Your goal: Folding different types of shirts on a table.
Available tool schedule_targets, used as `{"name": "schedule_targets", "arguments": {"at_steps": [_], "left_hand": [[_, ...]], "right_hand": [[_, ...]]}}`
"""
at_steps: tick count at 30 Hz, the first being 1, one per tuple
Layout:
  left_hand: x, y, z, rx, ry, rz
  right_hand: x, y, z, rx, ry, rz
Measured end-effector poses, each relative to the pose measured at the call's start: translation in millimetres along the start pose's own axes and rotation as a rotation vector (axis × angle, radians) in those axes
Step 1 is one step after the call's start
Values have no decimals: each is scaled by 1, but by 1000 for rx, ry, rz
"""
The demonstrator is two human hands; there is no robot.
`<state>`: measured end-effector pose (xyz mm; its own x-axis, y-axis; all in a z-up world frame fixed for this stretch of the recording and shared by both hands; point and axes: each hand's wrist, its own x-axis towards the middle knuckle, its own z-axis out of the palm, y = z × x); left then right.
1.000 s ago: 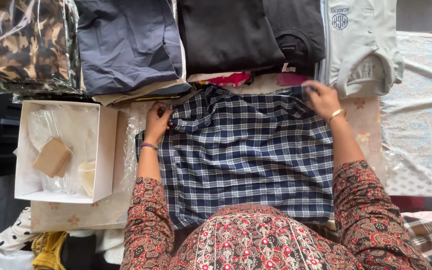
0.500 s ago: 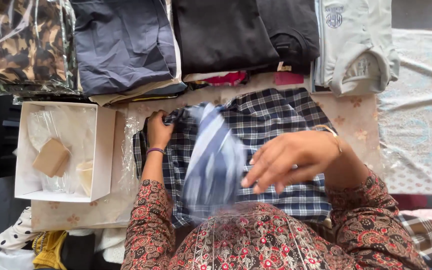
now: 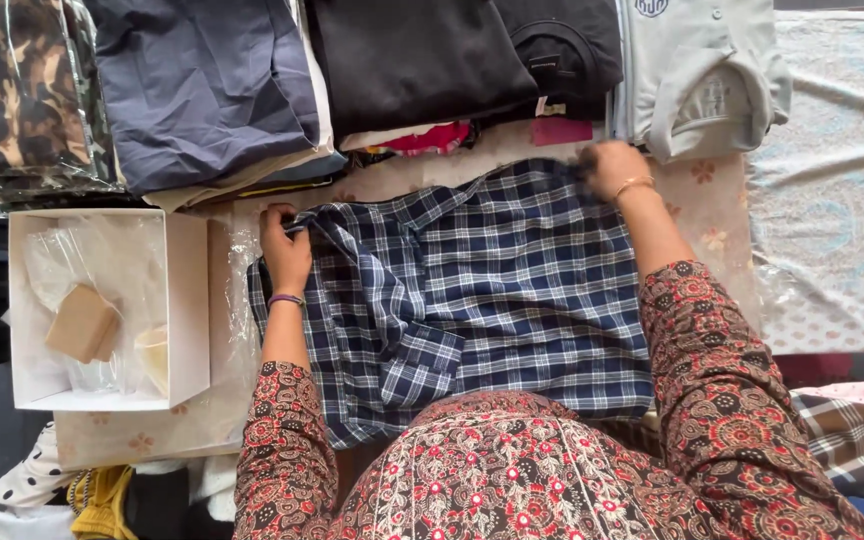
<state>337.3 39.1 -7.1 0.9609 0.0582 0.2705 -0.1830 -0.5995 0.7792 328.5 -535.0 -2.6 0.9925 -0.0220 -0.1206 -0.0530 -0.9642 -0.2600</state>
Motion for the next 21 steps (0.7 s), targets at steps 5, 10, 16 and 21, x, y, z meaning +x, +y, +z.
{"name": "schedule_targets", "arguments": {"at_steps": [5,10,16,21], "left_hand": [[-4,-14,17,46,23,-18],[-9,19,25,106,-26,243],[-78,16,33,197,147,-6],[-114,42,3,466,-340,268]], "right_hand": [[-9,-9,-8,-227,331,38],[-23,-30,-3,-332,406,55],[-88,-125,10,-22,451,-193],[-158,-130,63,36,3,-274]]}}
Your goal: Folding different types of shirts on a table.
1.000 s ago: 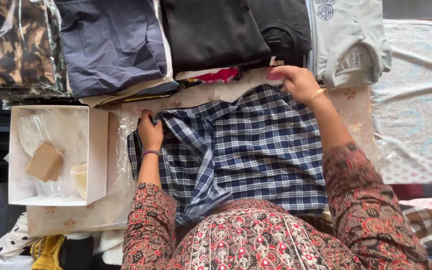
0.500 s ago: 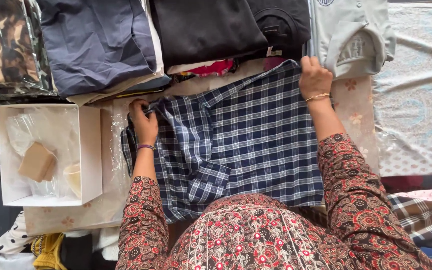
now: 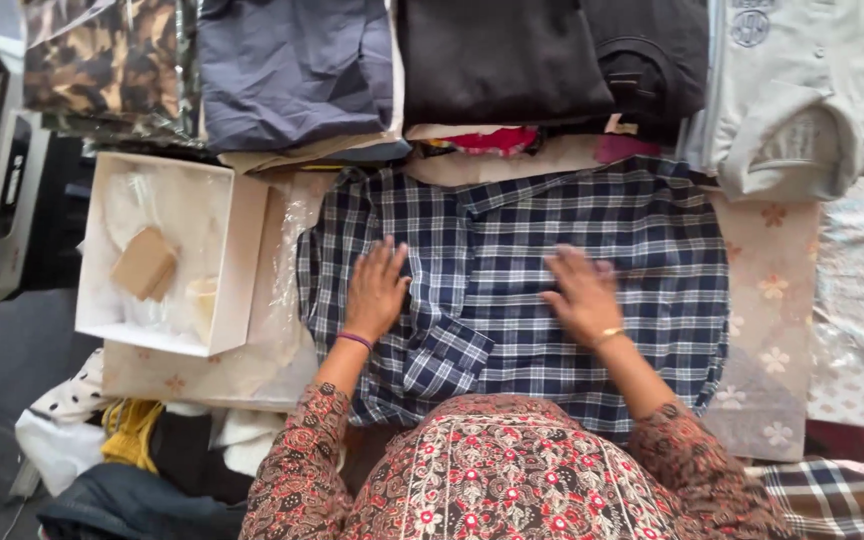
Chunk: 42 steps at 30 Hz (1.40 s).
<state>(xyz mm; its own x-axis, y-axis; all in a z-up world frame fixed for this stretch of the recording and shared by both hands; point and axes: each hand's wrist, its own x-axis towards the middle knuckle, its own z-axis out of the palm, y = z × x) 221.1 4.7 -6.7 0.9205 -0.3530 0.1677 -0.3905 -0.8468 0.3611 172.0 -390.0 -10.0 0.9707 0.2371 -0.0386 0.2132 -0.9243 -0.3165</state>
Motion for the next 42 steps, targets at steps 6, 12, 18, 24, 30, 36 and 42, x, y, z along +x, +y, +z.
{"name": "schedule_targets", "arguments": {"at_steps": [6,12,18,24,30,36,42], "left_hand": [[8,-43,-41,115,-134,-360],[-15,-2,12,147,110,-304],[-105,10,-5,55,325,-425],[-148,-24,-14,154,220,-848],[-161,-66,16,62,316,-724],[-138,-15,-22,186,340,-765],[-113,73,-50,-17,-69,-675]], "right_hand": [[-57,125,-21,-111,247,512],[-55,96,5,-109,477,314],[-107,-35,25,-11,91,84],[-198,61,19,-13,202,629],[-236,107,28,-42,245,708],[-228,84,7,70,255,740],[-226,85,7,70,259,746]]}}
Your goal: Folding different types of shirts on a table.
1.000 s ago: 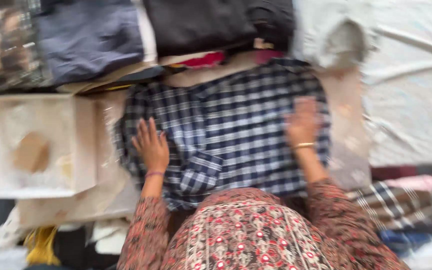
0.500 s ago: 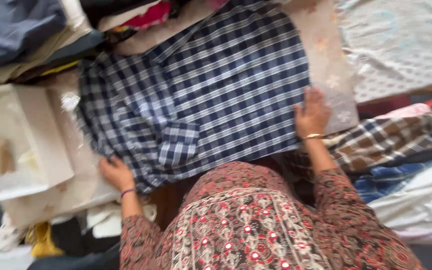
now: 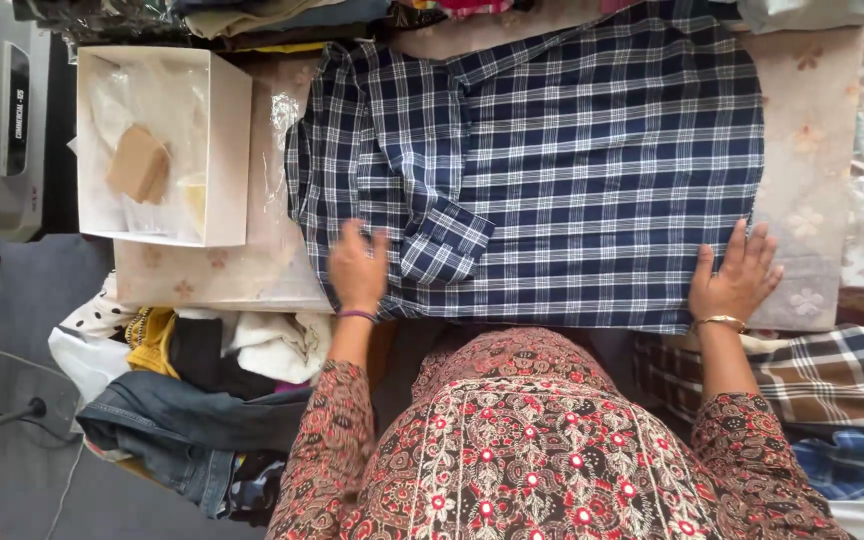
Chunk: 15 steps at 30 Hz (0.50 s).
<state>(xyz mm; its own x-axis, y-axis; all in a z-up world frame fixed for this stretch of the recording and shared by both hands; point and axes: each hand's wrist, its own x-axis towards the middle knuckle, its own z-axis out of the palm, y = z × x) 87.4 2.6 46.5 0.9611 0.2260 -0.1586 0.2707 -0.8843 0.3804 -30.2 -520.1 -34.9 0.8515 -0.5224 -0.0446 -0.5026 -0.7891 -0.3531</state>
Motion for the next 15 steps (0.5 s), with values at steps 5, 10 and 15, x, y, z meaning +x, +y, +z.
{"name": "schedule_targets", "arguments": {"at_steps": [5,10,15], "left_hand": [[5,7,81,-89,-318,147],[77,62,81,-754,-451,294],[97,98,1,-923,27,570]], "right_hand": [[0,-2,-1,10,15,4],[-1,-6,-5,15,24,14],[-3,-3,-5,21,21,11]]}}
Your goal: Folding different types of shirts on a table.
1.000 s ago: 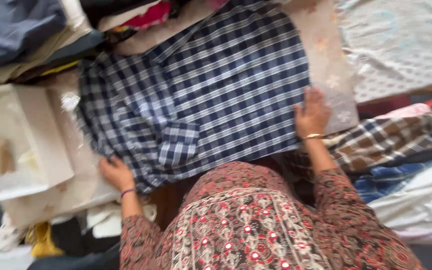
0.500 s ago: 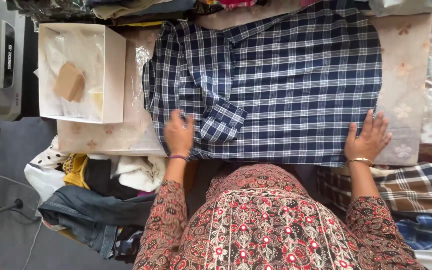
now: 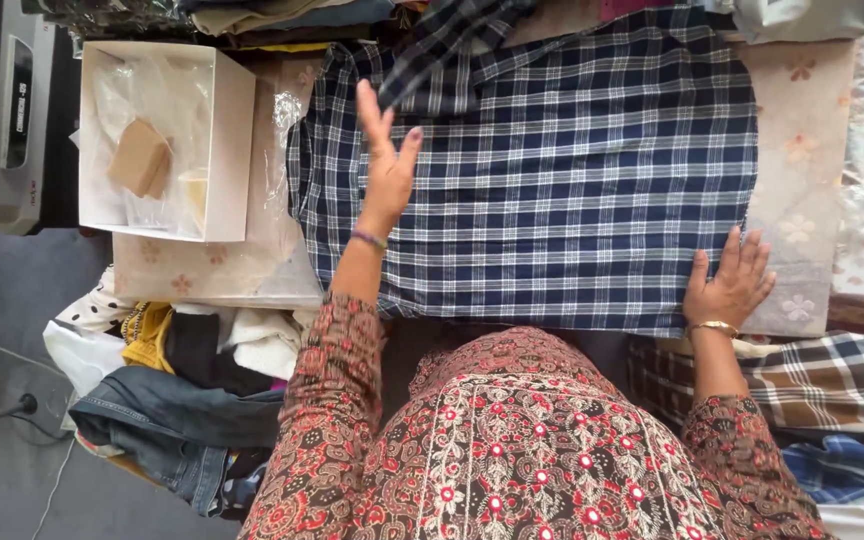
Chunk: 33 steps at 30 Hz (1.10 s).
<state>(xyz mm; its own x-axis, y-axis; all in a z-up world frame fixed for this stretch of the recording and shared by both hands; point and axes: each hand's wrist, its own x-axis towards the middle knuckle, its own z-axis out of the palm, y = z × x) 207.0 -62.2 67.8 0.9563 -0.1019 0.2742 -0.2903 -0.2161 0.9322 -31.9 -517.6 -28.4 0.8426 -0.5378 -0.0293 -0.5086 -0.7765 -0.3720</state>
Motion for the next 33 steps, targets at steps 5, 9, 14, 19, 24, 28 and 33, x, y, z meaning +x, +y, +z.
{"name": "schedule_targets", "arguments": {"at_steps": [5,9,14,19,24,28,33], "left_hand": [[-125,-42,-62,249,498,-126],[-283,-66,-82,433,551,-426],[-388,-130,-53,390,296,-709],[-380,-191,-35,393,311,-488],[-391,-203,-22,-102,-3,-804],[-455,-241,-14,173,-75,-908],[-460,-193,-69,119,-212,-821]], "right_hand": [[-22,24,11,14,2,0],[-59,42,11,1,-15,-121],[-83,35,2,-39,-149,-412],[-74,28,-9,-83,-201,-589],[-66,31,-12,-56,-230,-687],[-65,29,-12,-67,-214,-686],[-68,14,-22,-37,-180,-701]]}}
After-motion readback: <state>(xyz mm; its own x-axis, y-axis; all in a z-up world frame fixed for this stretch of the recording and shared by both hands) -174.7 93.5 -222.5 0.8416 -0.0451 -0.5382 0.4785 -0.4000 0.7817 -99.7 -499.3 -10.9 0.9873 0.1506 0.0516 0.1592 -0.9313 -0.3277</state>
